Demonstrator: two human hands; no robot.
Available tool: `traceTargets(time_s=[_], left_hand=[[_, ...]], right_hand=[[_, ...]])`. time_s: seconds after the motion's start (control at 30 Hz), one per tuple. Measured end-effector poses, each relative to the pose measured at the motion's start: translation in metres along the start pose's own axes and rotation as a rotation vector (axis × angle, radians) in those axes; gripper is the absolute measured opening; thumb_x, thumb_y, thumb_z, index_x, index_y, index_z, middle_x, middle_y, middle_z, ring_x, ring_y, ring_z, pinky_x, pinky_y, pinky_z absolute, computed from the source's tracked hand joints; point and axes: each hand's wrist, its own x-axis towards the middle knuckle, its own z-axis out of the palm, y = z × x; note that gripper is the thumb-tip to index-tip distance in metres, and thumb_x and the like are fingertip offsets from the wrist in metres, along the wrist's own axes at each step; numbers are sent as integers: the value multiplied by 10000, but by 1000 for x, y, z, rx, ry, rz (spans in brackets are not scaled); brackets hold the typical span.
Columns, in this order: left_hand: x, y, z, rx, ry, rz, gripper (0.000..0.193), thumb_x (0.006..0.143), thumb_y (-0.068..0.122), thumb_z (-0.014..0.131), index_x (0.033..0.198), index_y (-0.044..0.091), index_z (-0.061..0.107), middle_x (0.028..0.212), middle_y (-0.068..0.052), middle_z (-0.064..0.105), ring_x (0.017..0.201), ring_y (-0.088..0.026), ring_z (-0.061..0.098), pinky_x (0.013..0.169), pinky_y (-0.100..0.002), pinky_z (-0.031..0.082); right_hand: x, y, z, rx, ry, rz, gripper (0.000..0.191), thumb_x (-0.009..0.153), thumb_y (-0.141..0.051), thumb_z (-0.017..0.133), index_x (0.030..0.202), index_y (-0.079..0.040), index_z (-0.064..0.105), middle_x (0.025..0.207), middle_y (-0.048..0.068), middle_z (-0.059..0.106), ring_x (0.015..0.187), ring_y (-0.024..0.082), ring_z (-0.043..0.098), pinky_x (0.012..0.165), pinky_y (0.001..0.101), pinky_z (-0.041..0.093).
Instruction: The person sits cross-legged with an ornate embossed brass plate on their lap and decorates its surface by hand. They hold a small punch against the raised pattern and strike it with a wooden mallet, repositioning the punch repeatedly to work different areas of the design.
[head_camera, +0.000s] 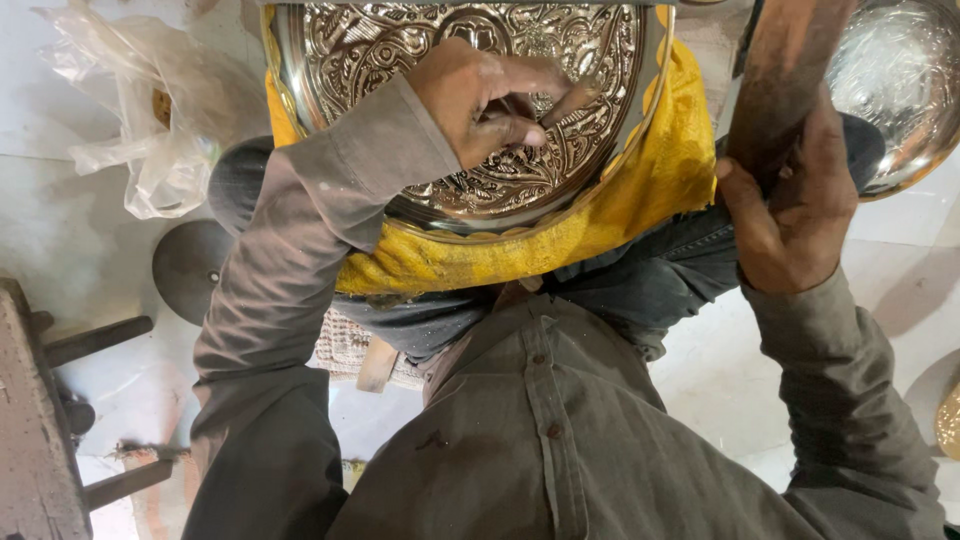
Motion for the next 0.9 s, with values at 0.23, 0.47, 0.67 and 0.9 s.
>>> traceTargets(time_s=[0.23, 0.47, 0.67, 0.9], left_hand=[[3, 7, 0, -11, -3, -175, 435, 943, 151, 810, 1344, 96, 649, 1184, -140, 750, 958, -237, 769, 830, -357, 614], [-1, 7, -3, 57, 100, 24, 415, 1019, 184, 807, 1356, 15, 634, 1195, -176, 735, 1032, -281, 765, 880, -368, 612], [-13, 18, -7, -26, 149, -26, 390, 1019, 145, 746, 1340, -8, 586, 1164, -203, 701, 898, -211, 748, 795, -301, 635], [-24, 38, -24, -21, 275, -225, 238, 1048, 101, 795, 1188, 20, 621, 1013, -100, 752, 888, -152, 763, 782, -271, 619]], right_hand=[[3, -10, 9, 320, 69, 14, 623, 1045, 50, 668, 1597, -139, 449, 1252, 144, 582, 1062, 193, 626, 964, 328, 575], [0, -6, 1, -316, -55, -85, 657, 865, 97, 666, 1504, 24, 535, 1196, 262, 576, 1020, 378, 647, 903, 399, 552], [-15, 16, 8, -97, -67, 70, 587, 1006, 9, 743, 1546, 23, 513, 1200, 165, 603, 1044, 255, 647, 920, 346, 565], [-6, 17, 1, 319, -53, 135, 571, 1076, 42, 665, 1584, 42, 405, 1459, 144, 568, 1321, 187, 598, 1135, 325, 521]])
